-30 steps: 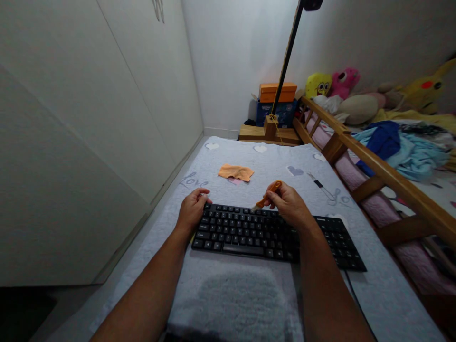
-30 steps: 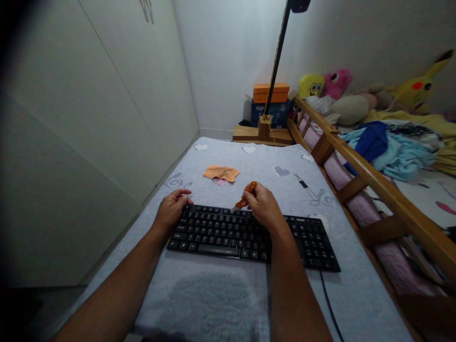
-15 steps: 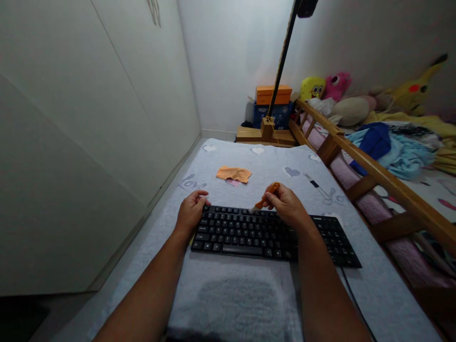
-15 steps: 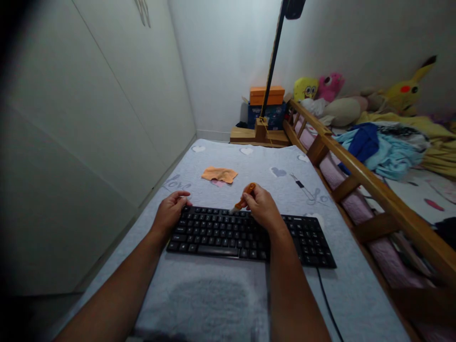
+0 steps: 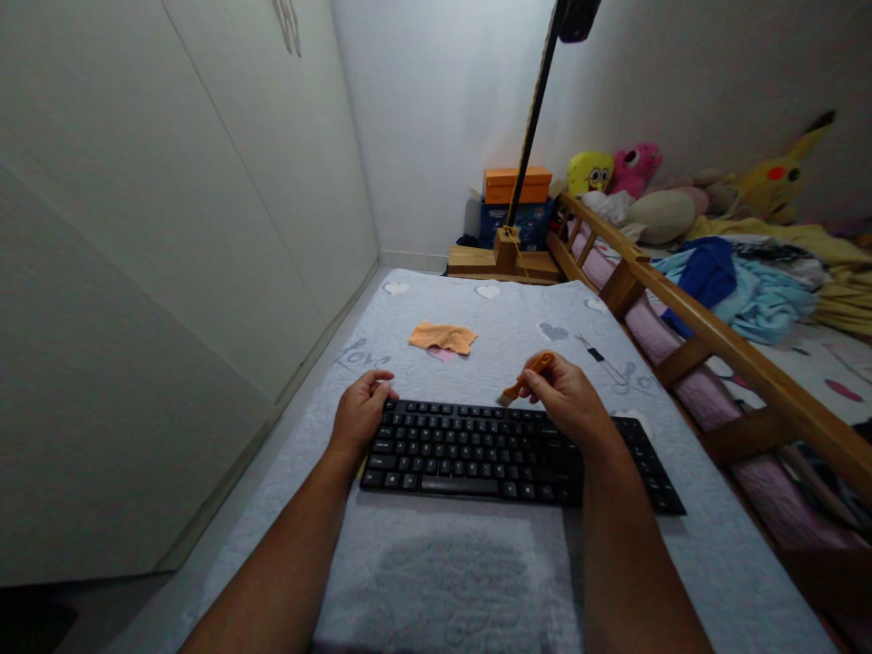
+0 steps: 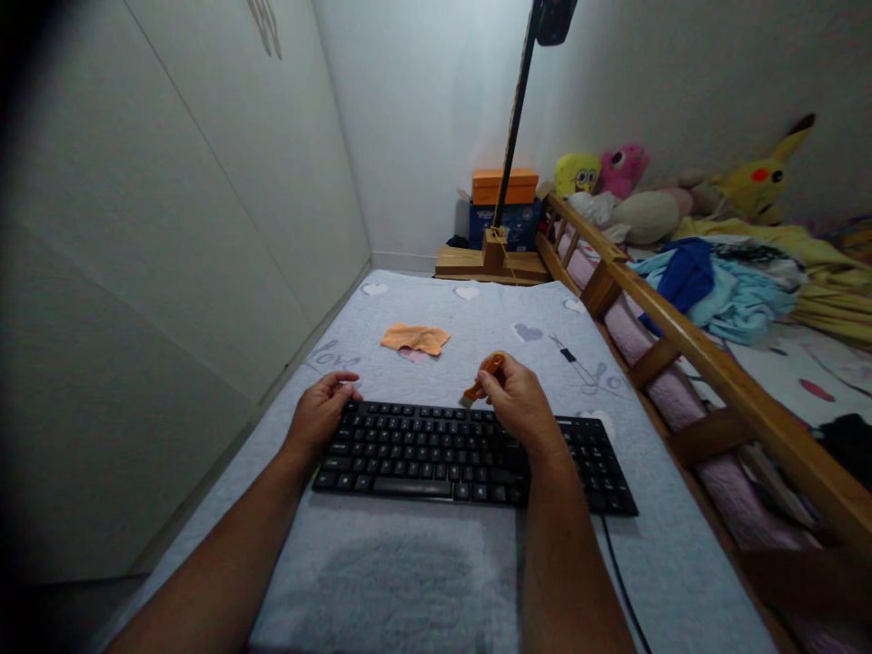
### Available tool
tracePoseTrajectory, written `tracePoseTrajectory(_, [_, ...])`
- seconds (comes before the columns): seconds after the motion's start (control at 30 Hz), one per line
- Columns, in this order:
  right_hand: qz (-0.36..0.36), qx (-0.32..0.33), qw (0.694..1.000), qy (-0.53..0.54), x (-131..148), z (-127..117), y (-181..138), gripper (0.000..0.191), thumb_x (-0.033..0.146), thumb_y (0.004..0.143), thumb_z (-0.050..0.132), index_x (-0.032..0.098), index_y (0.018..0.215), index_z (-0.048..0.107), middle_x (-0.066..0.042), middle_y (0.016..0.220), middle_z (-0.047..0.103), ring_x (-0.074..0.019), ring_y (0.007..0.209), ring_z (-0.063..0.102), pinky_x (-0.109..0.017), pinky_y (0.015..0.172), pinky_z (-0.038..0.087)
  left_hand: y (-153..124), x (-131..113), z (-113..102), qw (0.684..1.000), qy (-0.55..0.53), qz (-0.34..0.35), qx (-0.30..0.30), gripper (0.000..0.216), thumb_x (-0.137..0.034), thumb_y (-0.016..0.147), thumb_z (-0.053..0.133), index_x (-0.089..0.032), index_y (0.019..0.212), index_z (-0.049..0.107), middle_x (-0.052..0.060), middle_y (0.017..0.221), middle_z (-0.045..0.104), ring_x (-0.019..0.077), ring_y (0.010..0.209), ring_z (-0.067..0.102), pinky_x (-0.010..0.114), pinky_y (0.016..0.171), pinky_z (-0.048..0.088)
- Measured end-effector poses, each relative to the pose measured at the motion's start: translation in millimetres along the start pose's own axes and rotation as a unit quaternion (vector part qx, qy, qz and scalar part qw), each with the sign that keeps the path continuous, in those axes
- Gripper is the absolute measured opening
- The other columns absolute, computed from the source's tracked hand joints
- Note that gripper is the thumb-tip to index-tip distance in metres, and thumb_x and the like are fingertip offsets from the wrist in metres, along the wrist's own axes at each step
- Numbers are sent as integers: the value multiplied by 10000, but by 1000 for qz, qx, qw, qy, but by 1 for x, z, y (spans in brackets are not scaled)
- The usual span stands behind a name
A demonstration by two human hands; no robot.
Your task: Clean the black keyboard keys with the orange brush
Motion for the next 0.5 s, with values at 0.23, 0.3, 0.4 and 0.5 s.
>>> tracePoseTrajectory(0.23, [18, -22, 999, -30, -1, -2, -14, 175, 351, 864, 581, 201, 849, 670, -21, 707, 699, -176, 634, 670, -282, 602, 489, -2, -5, 1, 1000, -5, -3, -4, 338, -412, 787, 614, -185, 1023, 694, 16, 720, 714, 176, 578, 609, 276, 569, 449])
tracePoseTrajectory(0.3, [20, -27, 998, -53, 1, -8, -21, 204, 365, 866, 567, 202, 813, 679, -16, 666, 680, -168, 583, 641, -280, 573, 468, -1, -5, 0, 1000, 4, -1, -4, 337, -412, 788, 612, -183, 1021, 696, 20, 726, 719, 179, 593, 618, 278, 577, 455])
tracePoseTrajectory(0.4, [26, -50, 997, -53, 1, -18, -31, 235, 398, 876, 551, 209, 809, 675, 7, 582, 626, -164, 511, 604, -278, 533, 448, 0, -3, 0, 1000, 9, 2, -3, 348, -418, 791, 613, -181, 1030, 699, 26, 736, 726, 181, 603, 623, 278, 578, 456])
tracePoseTrajectory(0.5, [27, -95, 995, -28, -2, -23, -38, 239, 430, 879, 563, 217, 836, 662, 17, 545, 610, -174, 503, 614, -277, 528, 454, 0, -1, 0, 1000, 13, 0, -5, 359, -431, 791, 622, -182, 1036, 703, 29, 740, 730, 178, 586, 612, 276, 563, 445])
Point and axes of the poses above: each hand's wrist, its own y-axis towards the middle knuckle, its own z-axis out of the palm, x = y × z, the point moved 8 cm from there along y, towards the middle knuckle
